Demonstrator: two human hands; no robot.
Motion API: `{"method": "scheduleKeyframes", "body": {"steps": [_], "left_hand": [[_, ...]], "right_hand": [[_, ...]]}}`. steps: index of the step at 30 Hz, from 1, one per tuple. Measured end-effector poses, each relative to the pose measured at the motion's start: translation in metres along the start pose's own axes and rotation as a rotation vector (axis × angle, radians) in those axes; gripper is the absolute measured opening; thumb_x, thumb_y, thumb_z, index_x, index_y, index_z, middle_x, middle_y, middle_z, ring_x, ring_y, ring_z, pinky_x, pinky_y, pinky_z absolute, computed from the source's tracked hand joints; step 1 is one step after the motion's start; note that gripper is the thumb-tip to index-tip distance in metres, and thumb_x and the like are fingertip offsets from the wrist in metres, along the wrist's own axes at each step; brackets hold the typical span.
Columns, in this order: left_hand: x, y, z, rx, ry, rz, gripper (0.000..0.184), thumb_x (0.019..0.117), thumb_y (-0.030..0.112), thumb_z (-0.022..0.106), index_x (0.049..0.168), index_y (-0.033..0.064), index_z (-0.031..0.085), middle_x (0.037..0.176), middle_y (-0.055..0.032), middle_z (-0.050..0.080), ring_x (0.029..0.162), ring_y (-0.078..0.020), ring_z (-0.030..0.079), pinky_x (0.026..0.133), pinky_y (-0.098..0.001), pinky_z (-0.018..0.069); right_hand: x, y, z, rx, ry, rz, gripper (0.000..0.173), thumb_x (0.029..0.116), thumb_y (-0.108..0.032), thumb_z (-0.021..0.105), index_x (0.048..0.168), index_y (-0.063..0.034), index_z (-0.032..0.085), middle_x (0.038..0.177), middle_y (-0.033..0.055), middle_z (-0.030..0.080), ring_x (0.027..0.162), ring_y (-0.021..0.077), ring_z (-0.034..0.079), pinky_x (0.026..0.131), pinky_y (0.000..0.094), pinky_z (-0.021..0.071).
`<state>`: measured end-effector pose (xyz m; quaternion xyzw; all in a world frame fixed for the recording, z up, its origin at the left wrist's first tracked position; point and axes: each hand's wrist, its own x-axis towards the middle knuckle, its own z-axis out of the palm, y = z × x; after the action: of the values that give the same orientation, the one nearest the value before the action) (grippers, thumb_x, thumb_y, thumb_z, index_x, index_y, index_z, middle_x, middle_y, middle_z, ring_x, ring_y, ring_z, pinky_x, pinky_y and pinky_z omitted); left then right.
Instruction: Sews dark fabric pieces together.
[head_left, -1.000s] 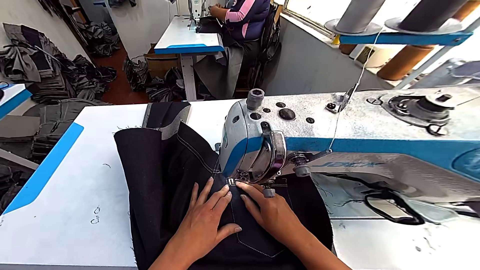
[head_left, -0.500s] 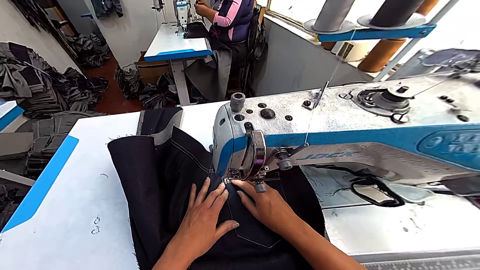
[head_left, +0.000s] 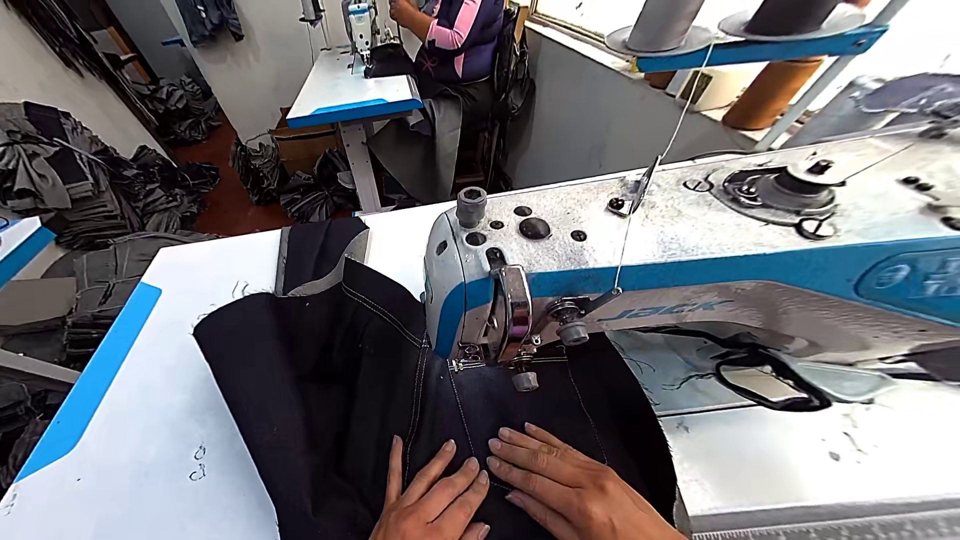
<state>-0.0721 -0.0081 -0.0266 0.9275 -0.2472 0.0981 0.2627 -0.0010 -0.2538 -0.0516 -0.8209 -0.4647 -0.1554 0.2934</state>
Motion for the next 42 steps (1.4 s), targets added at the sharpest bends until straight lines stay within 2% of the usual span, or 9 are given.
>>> {"method": "scheduleKeyframes", "body": {"steps": [3,8,17,25,30,34,35,38,42], "left_hand": [[0.004,-0.003,0.001,0.006,0.011,-0.007,0.034,0.1036,0.029,0.055,0.13,0.0157,0.071,0.137,0.0014,0.068,0.139,-0.0268,0.054,0.112,-0.0783,0.0179],[0.018,-0.015,0.004,0.073,0.071,0.017,0.035,0.1043,0.033,0.051,0.127,0.0178,0.073,0.135,0.0026,0.068,0.136,-0.027,0.057,0.111,-0.0775,0.024],[0.027,-0.021,0.001,0.044,0.047,0.031,0.034,0.1028,0.033,0.054,0.126,0.0183,0.074,0.129,-0.0009,0.071,0.135,-0.0332,0.057,0.109,-0.0805,0.0238],[0.037,-0.033,0.002,0.067,0.094,0.026,0.032,0.1032,0.031,0.053,0.124,0.0195,0.075,0.128,0.0008,0.072,0.132,-0.0294,0.06,0.11,-0.0783,0.0268],[0.055,-0.048,-0.001,0.043,0.08,0.028,0.035,0.1024,0.033,0.053,0.125,0.0173,0.075,0.129,-0.0007,0.071,0.132,-0.031,0.06,0.109,-0.0784,0.0278],[0.051,-0.033,0.0,0.232,0.061,-0.008,0.037,0.1028,0.032,0.051,0.13,0.0176,0.072,0.134,0.0002,0.069,0.132,-0.0305,0.06,0.106,-0.0803,0.0296],[0.048,-0.022,0.002,0.314,0.052,-0.033,0.04,0.1027,0.035,0.051,0.133,0.0157,0.07,0.136,-0.0016,0.068,0.131,-0.032,0.061,0.104,-0.0821,0.0288],[0.036,0.0,0.011,0.439,0.001,-0.144,0.07,0.0993,0.061,0.043,0.146,0.0107,0.058,0.15,-0.0082,0.057,0.138,-0.0377,0.053,0.102,-0.0845,0.0255],[0.032,-0.003,0.017,0.415,0.04,-0.169,0.076,0.0973,0.068,0.039,0.147,0.0129,0.056,0.152,-0.0066,0.055,0.142,-0.0366,0.049,0.102,-0.085,0.0246]], "right_hand": [[0.003,0.002,0.001,-0.011,0.013,0.002,0.03,0.1079,-0.03,0.052,0.126,-0.0149,0.071,0.135,0.0023,0.069,0.137,0.0154,0.056,0.12,0.0337,0.0387],[0.016,0.012,0.003,-0.022,0.032,0.009,0.03,0.1081,-0.028,0.051,0.124,-0.0148,0.072,0.133,0.0039,0.07,0.134,0.0176,0.059,0.117,0.035,0.0427],[0.021,0.019,0.002,-0.027,0.02,0.003,0.03,0.1081,-0.027,0.05,0.125,-0.0141,0.072,0.133,0.004,0.07,0.134,0.0177,0.059,0.117,0.0348,0.0423],[0.033,0.026,0.003,-0.043,0.014,0.013,0.03,0.1079,-0.026,0.05,0.125,-0.0134,0.072,0.133,0.0047,0.07,0.133,0.0189,0.06,0.117,0.0344,0.043],[0.048,0.041,0.007,-0.059,0.032,0.026,0.03,0.1065,-0.025,0.05,0.121,-0.0152,0.074,0.131,0.0027,0.071,0.13,0.0164,0.062,0.114,0.0331,0.0454],[0.048,0.043,0.007,-0.061,0.023,0.024,0.03,0.1072,-0.024,0.05,0.123,-0.0145,0.073,0.132,0.004,0.07,0.131,0.0181,0.061,0.115,0.0331,0.0447],[0.048,0.043,0.007,-0.065,0.025,0.021,0.03,0.1072,-0.024,0.05,0.123,-0.0142,0.073,0.132,0.0045,0.07,0.131,0.0186,0.061,0.115,0.0333,0.0446],[0.049,0.043,0.007,-0.085,0.024,0.015,0.031,0.1075,-0.025,0.049,0.124,-0.0148,0.073,0.132,0.0042,0.07,0.131,0.0182,0.062,0.114,0.0328,0.0453],[0.049,0.045,0.008,-0.087,0.011,0.021,0.031,0.1076,-0.026,0.048,0.124,-0.0166,0.073,0.133,0.0028,0.07,0.131,0.0165,0.061,0.114,0.033,0.0449]]}}
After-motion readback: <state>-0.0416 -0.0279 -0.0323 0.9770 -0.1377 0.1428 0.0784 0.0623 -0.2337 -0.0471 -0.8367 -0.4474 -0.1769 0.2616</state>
